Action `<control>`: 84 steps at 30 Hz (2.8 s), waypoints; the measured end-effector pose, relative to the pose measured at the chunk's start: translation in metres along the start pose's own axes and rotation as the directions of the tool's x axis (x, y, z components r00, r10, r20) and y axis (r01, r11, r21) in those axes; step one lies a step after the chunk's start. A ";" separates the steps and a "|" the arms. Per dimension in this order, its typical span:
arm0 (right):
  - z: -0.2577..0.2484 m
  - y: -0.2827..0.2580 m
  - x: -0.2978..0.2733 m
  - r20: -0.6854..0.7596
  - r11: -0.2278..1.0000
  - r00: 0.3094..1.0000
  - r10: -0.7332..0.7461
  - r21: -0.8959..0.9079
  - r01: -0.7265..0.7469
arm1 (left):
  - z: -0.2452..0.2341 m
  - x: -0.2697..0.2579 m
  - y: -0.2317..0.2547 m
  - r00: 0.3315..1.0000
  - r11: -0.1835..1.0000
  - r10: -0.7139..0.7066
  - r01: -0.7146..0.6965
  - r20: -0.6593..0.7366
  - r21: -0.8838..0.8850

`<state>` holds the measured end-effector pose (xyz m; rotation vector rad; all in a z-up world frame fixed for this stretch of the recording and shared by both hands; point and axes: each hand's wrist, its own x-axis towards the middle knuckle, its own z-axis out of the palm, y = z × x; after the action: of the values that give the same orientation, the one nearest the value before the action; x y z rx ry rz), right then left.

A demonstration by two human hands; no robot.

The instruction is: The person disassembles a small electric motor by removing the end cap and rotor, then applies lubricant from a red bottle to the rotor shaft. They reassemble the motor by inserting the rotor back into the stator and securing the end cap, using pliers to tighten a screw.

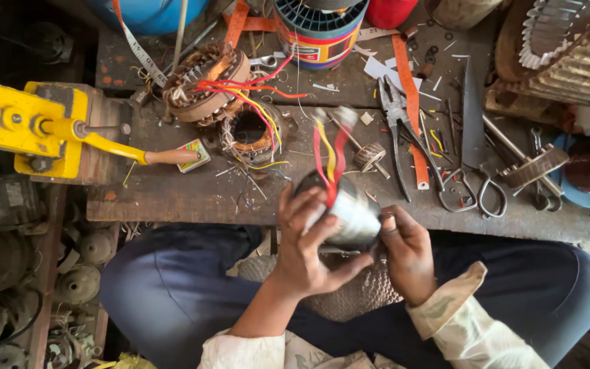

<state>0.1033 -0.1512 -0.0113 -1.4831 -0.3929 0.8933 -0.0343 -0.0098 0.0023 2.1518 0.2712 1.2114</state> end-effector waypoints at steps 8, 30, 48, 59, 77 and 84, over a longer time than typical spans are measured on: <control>-0.005 0.009 0.012 0.010 0.964 0.993 0.117 0.238 -0.116 | 0.009 0.008 -0.010 0.889 0.672 -0.454 0.389 0.064 -0.630; 0.012 -0.010 0.014 -0.119 0.832 0.966 -0.231 -0.539 0.133 | -0.018 0.037 -0.024 0.836 0.767 -0.413 0.533 0.360 -0.357; 0.015 -0.003 0.006 -0.144 0.822 0.944 -0.297 -0.542 0.176 | -0.019 0.053 0.007 0.782 0.772 -0.552 0.611 0.290 -0.178; 0.014 -0.005 0.008 -0.141 0.861 0.957 -0.252 -0.484 0.156 | -0.024 0.054 -0.003 0.787 0.776 -0.494 0.591 0.370 -0.222; -0.011 -0.044 0.013 0.169 0.979 0.985 0.040 -0.203 -0.005 | -0.017 0.044 -0.003 0.749 0.740 -0.603 0.654 0.275 -0.157; -0.040 -0.032 0.033 0.335 0.787 0.941 -0.050 -0.567 0.244 | -0.019 0.034 -0.013 0.741 0.707 -0.612 0.669 0.275 -0.230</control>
<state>0.1615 -0.1504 0.0057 -1.8603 -1.0967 0.9131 -0.0296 0.0244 0.0240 1.6425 0.6460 0.5923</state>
